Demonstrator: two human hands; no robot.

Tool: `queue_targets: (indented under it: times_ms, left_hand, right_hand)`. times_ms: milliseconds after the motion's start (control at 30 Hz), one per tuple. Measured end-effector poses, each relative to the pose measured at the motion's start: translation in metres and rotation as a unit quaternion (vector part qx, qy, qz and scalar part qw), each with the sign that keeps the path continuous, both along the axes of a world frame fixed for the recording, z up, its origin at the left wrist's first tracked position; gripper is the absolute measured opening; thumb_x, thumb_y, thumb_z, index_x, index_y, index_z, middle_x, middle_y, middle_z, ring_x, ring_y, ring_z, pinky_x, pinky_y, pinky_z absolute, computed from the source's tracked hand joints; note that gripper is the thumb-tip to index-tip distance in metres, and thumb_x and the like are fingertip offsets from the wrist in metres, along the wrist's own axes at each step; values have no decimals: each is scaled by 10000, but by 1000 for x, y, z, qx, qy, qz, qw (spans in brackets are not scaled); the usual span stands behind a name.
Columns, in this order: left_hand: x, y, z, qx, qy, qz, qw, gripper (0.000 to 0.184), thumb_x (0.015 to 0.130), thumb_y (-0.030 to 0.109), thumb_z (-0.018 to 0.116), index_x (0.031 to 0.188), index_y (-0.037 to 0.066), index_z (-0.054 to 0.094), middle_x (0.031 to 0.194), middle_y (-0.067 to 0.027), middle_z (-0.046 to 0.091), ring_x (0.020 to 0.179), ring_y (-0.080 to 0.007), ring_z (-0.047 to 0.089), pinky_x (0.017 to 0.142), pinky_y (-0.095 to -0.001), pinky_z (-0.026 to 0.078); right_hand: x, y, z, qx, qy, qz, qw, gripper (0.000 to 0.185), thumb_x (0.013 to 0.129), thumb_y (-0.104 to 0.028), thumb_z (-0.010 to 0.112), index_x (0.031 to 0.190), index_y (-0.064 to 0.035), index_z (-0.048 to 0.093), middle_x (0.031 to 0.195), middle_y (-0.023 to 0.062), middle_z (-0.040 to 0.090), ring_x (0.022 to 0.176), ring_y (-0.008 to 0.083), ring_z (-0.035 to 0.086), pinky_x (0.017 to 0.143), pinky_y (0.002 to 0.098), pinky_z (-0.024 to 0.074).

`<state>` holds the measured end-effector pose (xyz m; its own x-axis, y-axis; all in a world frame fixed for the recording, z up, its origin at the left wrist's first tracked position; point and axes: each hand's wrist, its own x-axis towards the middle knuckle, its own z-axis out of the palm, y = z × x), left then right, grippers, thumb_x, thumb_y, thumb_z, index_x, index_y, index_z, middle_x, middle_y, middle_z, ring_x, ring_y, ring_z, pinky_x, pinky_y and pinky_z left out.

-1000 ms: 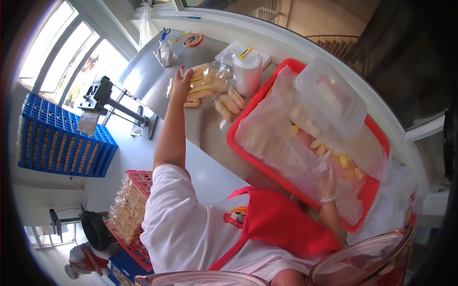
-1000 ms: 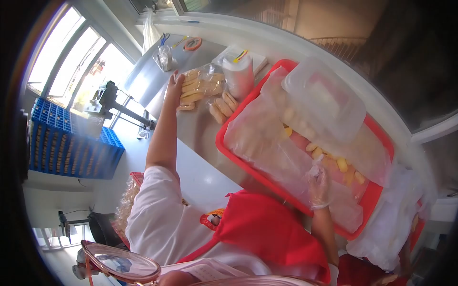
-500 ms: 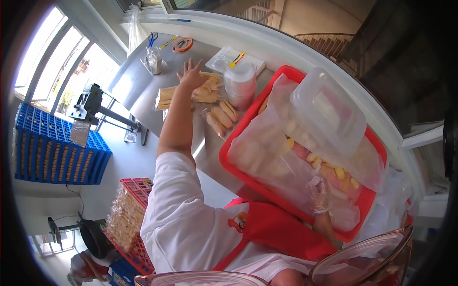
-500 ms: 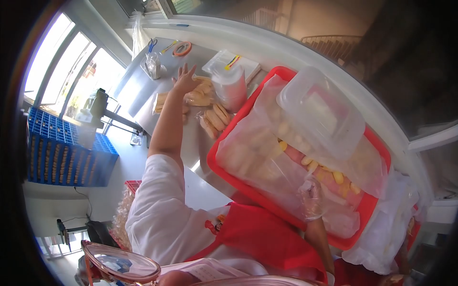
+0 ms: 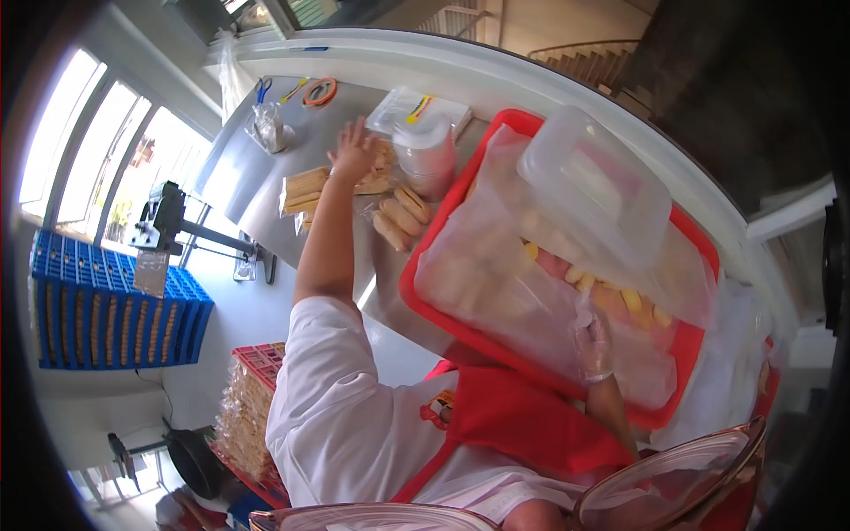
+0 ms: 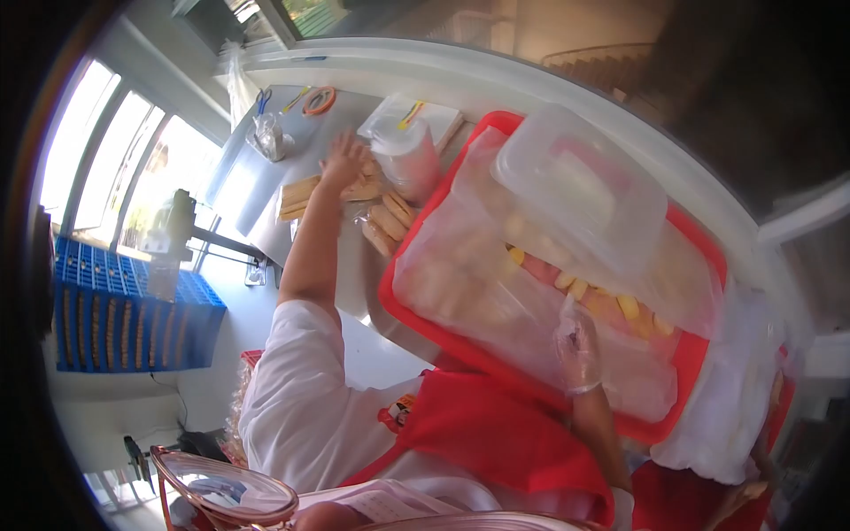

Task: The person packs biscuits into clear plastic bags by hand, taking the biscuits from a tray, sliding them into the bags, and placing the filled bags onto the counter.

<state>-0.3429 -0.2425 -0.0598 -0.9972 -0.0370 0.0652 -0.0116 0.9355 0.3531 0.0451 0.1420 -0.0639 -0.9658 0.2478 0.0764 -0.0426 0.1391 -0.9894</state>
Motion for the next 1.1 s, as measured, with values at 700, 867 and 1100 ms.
queue_targets:
  times_ms: [700,867,1100]
  left_hand:
    - [417,138,271,648,63,-589,479,620,862,504,335,1373,197,166,1428,-37,-17,1318,-259,-10,992,-603,31]
    - [417,159,271,619,97,-632,456,539,857,371,402,1317,116,281,1365,-95,187,1281,-257,155,1001,-474,149]
    - [331,204,176,244,-5,-508,826,419,857,159,457,1253,35,399,1281,-149,412,1228,-266,341,1012,-337,265]
  right_hand:
    - [8,-4,26,113,97,10,989,232,802,27,497,1025,-35,516,955,61,511,823,151,508,739,269,425]
    - [1,-4,11,129,136,39,982,239,824,-49,510,1063,-44,512,1006,95,552,851,200,534,765,296,430]
    - [5,-6,19,348,57,96,931,233,831,-143,514,1033,-29,533,931,119,589,868,259,550,769,327,439]
